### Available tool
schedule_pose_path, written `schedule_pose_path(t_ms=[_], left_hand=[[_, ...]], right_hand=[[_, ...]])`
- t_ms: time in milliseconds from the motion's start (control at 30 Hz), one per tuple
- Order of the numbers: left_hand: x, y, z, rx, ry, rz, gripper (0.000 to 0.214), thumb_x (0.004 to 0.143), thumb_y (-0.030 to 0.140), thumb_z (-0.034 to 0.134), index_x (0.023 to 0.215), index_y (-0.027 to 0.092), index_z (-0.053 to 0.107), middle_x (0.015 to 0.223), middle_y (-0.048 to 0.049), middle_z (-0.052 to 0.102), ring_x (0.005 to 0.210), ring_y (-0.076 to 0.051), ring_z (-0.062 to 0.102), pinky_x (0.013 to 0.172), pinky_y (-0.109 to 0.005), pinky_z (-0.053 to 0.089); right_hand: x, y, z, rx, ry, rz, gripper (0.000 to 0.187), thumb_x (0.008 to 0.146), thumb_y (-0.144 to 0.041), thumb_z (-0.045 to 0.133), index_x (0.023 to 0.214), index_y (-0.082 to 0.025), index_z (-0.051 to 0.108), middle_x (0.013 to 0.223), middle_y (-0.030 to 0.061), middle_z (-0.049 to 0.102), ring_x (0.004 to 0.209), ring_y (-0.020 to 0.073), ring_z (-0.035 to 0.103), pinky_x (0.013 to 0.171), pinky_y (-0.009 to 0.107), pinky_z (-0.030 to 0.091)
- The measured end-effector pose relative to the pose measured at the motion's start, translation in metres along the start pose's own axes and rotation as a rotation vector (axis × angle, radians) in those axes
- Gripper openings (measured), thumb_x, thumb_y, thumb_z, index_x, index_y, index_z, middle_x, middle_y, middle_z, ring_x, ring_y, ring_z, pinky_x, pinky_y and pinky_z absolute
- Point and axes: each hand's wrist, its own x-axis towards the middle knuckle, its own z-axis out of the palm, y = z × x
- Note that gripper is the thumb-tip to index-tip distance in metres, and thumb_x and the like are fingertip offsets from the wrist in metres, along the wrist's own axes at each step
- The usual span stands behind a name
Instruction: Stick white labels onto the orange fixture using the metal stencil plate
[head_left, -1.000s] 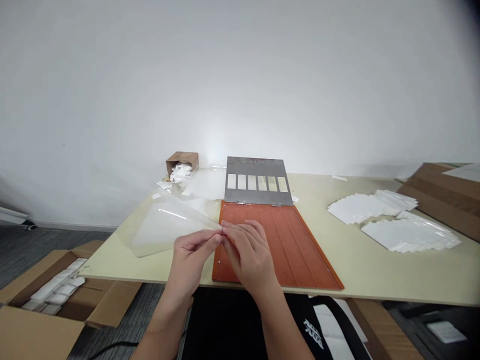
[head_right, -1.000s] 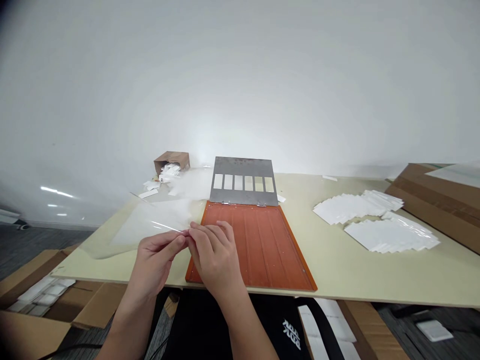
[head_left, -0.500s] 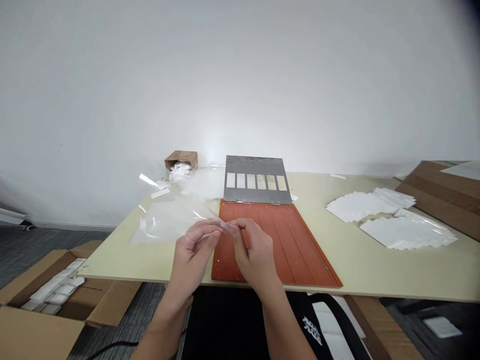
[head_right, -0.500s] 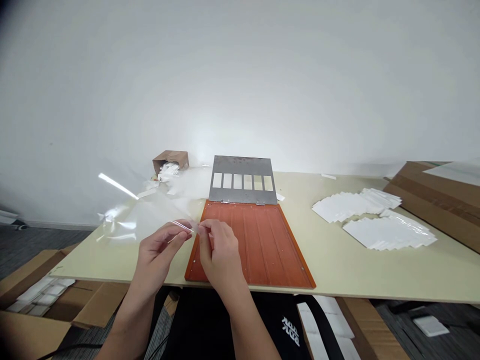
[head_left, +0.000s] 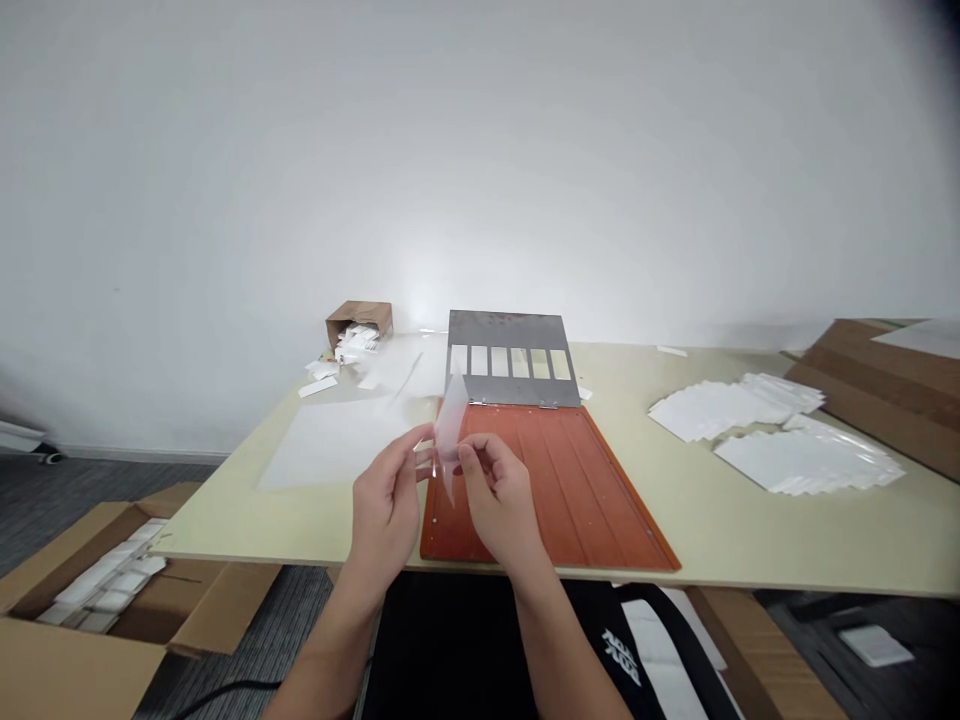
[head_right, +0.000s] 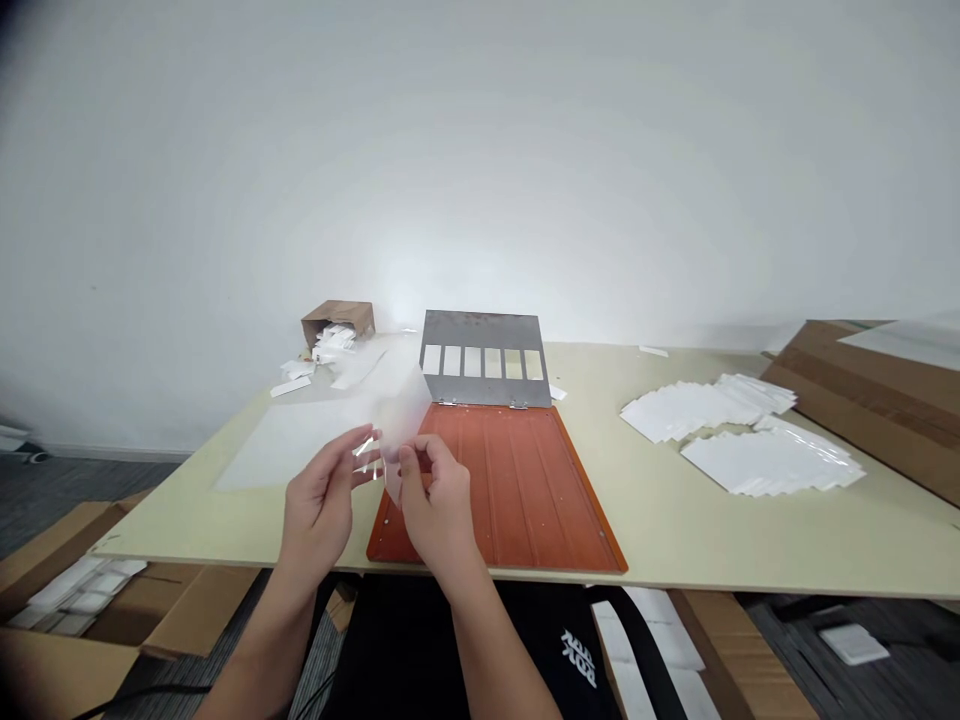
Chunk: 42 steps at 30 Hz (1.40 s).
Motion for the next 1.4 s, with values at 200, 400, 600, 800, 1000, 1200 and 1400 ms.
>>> schedule_pose_path(t_ms=[200,400,600,800,1000,1200,1400], left_hand=[[-0.001,0.002,0.004,0.030,-0.116,0.015,0.057,0.079,0.028,0.073,0.131,0.024,0.050,0.137,-0.0101,0.056,0.114,-0.025,0.064,0.086,-0.033,0.060],[0.000,0.001,0.012,0.071,-0.117,-0.022,0.059,0.080,0.021,0.066,0.135,0.027,0.044,0.143,-0.0107,0.050,0.114,-0.024,0.065,0.076,-0.027,0.061],[0.000,0.002,0.021,0.036,-0.090,-0.065,0.059,0.081,0.023,0.066,0.135,0.027,0.043,0.149,-0.0109,0.045,0.116,-0.026,0.064,0.069,-0.022,0.060],[-0.002,0.000,0.033,-0.033,-0.060,-0.089,0.064,0.079,0.023,0.068,0.136,0.025,0.040,0.151,-0.0135,0.041,0.115,-0.026,0.065,0.067,-0.022,0.061],[-0.004,-0.009,0.039,-0.032,-0.050,-0.082,0.068,0.076,0.017,0.068,0.138,0.025,0.040,0.151,-0.0134,0.041,0.114,-0.025,0.065,0.069,-0.022,0.061],[-0.006,-0.013,0.042,-0.009,-0.064,-0.086,0.069,0.076,0.014,0.064,0.140,0.026,0.039,0.152,-0.0135,0.040,0.114,-0.025,0.065,0.069,-0.022,0.061],[-0.012,-0.007,0.051,-0.017,-0.145,-0.070,0.066,0.078,0.015,0.060,0.139,0.023,0.039,0.153,-0.0158,0.036,0.112,-0.025,0.066,0.073,-0.026,0.062]], right_hand=[[0.002,-0.002,-0.006,-0.023,-0.003,0.000,0.026,0.095,-0.042,0.048,0.086,-0.020,0.058,0.081,0.0029,0.070,0.072,0.0150,0.064,0.069,0.027,0.050],[0.004,-0.002,-0.012,-0.040,0.023,0.009,0.028,0.094,-0.044,0.047,0.085,-0.020,0.058,0.086,0.0048,0.071,0.079,0.0163,0.066,0.068,0.026,0.051],[0.005,0.000,-0.018,-0.127,0.043,-0.001,0.027,0.095,-0.042,0.045,0.084,-0.021,0.058,0.069,0.0014,0.067,0.077,0.0173,0.066,0.070,0.027,0.049],[0.007,0.002,-0.027,-0.176,0.067,0.001,0.026,0.094,-0.041,0.045,0.083,-0.021,0.058,0.083,0.0042,0.071,0.079,0.0174,0.066,0.071,0.027,0.048],[0.006,0.006,-0.036,-0.250,0.064,0.007,0.028,0.094,-0.041,0.044,0.082,-0.021,0.058,0.081,0.0037,0.069,0.075,0.0168,0.064,0.068,0.027,0.046],[0.006,0.011,-0.053,-0.371,0.135,-0.018,0.028,0.095,-0.041,0.041,0.083,-0.021,0.057,0.081,0.0031,0.068,0.075,0.0169,0.063,0.070,0.027,0.045],[-0.001,0.016,-0.086,-0.490,0.117,0.016,0.028,0.095,-0.042,0.041,0.084,-0.022,0.057,0.082,0.0024,0.068,0.077,0.0179,0.063,0.071,0.028,0.044]])
